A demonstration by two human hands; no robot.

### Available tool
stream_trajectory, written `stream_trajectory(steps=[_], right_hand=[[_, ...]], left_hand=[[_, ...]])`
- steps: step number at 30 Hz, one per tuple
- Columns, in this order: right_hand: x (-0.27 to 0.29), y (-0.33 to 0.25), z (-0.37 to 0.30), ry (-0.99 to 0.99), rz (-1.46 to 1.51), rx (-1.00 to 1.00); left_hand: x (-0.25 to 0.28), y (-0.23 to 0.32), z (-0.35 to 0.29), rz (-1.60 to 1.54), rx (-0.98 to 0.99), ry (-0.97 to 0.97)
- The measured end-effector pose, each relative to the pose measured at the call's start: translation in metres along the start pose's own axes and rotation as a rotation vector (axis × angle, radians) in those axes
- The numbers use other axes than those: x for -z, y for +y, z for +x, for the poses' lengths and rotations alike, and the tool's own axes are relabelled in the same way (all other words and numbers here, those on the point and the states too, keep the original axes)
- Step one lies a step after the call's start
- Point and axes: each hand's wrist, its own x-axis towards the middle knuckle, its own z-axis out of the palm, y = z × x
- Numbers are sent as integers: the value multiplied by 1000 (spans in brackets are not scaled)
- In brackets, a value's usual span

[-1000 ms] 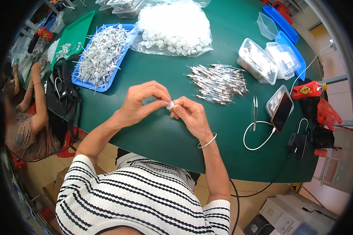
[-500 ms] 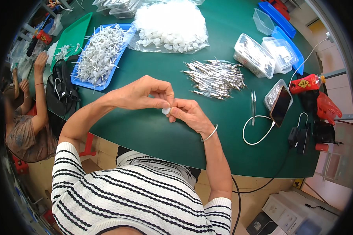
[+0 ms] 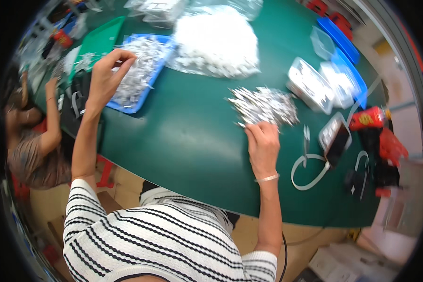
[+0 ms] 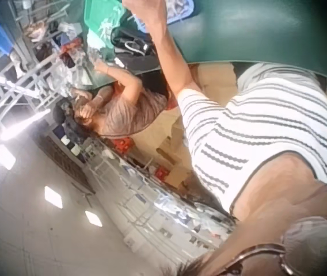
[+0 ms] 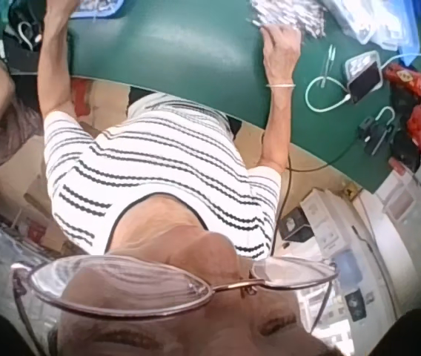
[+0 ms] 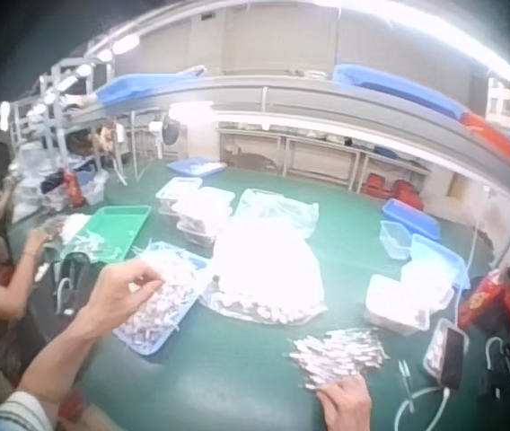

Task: The person repeatedly picks up small white plastic caps and metal rods from a green worktable, inserts the rods into the caps, and places the assembled units into a blue tray. The process is continuous and repetitive throughout the clip.

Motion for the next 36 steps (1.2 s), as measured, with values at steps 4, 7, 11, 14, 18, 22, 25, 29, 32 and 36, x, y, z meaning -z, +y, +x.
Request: stream_trajectory(steps=[4,7,11,14,18,22,25,29,32,36], right_hand=[[-16,-2,6,-43,-63,22],[-18,-6,8,-85,-71,10],[-18,-15,11,-82,-56,53],[-11,-19,13,25,47,53],[0,-25,10,78,669,-438],[-6,-15,12,93,1269,-584],[-8,-15,9,81,1464,-684],[-11,-14,3,68,1504,-691],[-15,-14,2,50,1530,-703],[-16,-18,0,42,1464,-695]], left_hand=[[29,-51,1,290,-47,135],[30,-73,-16,366,-96,136],[24,-85,-43,419,-81,95],[28,-82,-47,365,-31,90],[22,-52,-33,280,42,196],[-42,-12,-10,97,-196,45],[-105,-12,8,124,-255,-65],[-145,-39,26,521,-192,-189],[-155,-52,29,550,-153,-200],[-148,-45,26,477,-132,-147]])
